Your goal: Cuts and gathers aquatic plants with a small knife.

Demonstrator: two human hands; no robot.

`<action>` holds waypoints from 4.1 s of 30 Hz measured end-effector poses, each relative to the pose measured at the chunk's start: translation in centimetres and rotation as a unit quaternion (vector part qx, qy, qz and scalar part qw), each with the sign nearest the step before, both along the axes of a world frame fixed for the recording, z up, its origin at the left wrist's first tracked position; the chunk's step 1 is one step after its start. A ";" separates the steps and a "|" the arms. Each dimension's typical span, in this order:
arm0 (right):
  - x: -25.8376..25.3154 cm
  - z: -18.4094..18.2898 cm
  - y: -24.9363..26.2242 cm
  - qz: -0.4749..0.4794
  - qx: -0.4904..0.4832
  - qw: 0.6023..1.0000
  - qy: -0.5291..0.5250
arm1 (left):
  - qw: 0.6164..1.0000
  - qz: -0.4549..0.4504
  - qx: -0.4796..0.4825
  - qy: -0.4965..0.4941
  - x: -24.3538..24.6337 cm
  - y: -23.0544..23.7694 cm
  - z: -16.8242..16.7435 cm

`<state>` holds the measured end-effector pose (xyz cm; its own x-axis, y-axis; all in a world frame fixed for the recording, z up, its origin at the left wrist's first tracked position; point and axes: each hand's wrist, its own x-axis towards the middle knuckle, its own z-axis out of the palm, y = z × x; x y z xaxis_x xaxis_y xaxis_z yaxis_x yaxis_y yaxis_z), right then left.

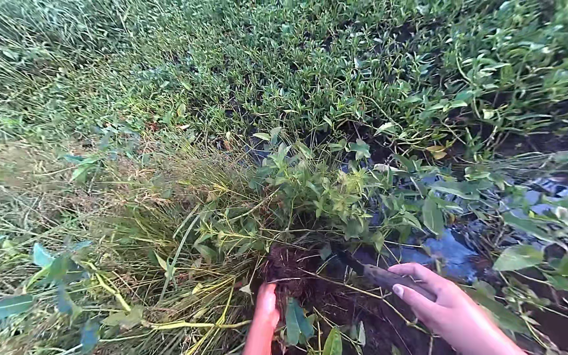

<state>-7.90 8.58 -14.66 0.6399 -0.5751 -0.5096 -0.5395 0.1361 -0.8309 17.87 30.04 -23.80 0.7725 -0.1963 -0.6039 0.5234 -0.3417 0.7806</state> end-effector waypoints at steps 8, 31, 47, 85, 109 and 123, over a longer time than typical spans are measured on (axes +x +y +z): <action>2.4 1.0 3.3 0.118 0.043 0.992 -0.024 | 0.984 0.107 -0.139 0.029 3.0 3.2 -0.5; 2.0 -2.2 5.6 -0.063 0.055 0.996 -0.011 | 0.917 -0.328 0.188 -0.123 0.6 -2.6 -4.8; 0.7 -0.9 2.6 0.042 0.043 0.998 0.029 | 0.984 0.025 0.099 -0.149 0.7 3.7 1.3; -1.2 3.1 -2.0 0.163 -0.010 0.984 0.077 | 0.872 -0.402 0.206 -0.188 -0.7 -0.2 -3.0; 0.0 3.8 -2.0 0.184 -0.010 0.983 0.027 | 0.946 0.004 0.149 -0.287 -0.1 5.5 0.9; 3.0 -2.4 4.1 -0.025 -0.062 0.996 0.058 | 0.904 -0.277 0.245 -0.216 2.2 -0.6 -0.2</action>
<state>-4.91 12.66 -17.09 0.5507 -0.6670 -0.5018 -0.6276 0.0655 -0.7758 20.02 29.47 -23.96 0.8223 -0.4160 -0.3882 -0.1516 -0.8178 0.5551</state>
